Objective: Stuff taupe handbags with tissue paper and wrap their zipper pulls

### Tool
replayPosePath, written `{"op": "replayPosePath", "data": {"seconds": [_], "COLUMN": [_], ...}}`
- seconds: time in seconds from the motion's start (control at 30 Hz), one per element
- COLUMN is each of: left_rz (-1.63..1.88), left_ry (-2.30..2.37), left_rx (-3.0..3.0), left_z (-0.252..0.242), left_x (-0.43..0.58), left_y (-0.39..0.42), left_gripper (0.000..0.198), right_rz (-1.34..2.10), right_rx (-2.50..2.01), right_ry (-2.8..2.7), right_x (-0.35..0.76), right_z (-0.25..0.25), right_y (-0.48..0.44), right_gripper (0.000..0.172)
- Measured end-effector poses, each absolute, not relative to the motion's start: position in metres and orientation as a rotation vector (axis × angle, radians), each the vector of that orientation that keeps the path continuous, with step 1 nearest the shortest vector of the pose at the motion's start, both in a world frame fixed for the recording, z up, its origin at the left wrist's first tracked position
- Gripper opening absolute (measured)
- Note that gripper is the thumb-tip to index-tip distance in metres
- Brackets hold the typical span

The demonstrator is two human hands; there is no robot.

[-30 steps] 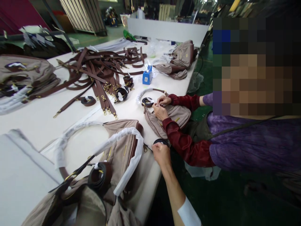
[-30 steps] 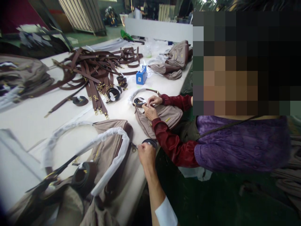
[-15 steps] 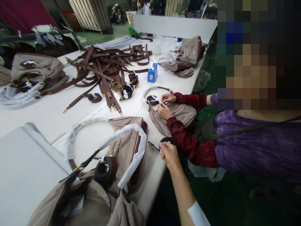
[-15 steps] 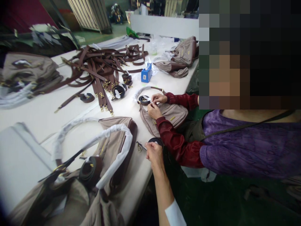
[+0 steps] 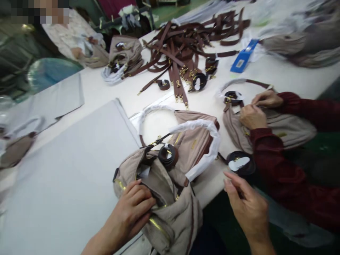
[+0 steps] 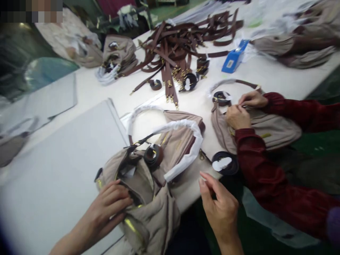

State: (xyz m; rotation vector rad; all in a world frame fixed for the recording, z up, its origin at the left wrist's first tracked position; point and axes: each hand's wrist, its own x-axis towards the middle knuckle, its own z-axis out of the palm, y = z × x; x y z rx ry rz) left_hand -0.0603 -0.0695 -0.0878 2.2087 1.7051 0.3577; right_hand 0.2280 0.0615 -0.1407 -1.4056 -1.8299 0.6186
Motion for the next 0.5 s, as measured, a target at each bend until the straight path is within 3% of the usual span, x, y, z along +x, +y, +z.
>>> {"op": "replayPosePath", "data": {"seconds": [0.13,0.23,0.5], "left_rz": [0.406,0.486,0.641], "left_ry": [1.688,1.711,1.804], "left_rx": [2.167,2.191,2.311], "left_z": [-0.085,-0.084,-0.099], "left_x": [-0.056,-0.062,-0.073], "left_y": [-0.072,-0.079,-0.094], "left_gripper": [0.023,0.025,0.021], "right_rz": [0.717,0.744,0.602], "right_rx": [-0.875,-0.713,-0.999], "right_ry": [-2.136,-2.176,-2.132], "right_x": [0.202,0.184,0.213], "right_z": [-0.117,-0.119,-0.175], "right_y": [0.044,0.036,0.033], "right_gripper": [0.019,0.020,0.023]}}
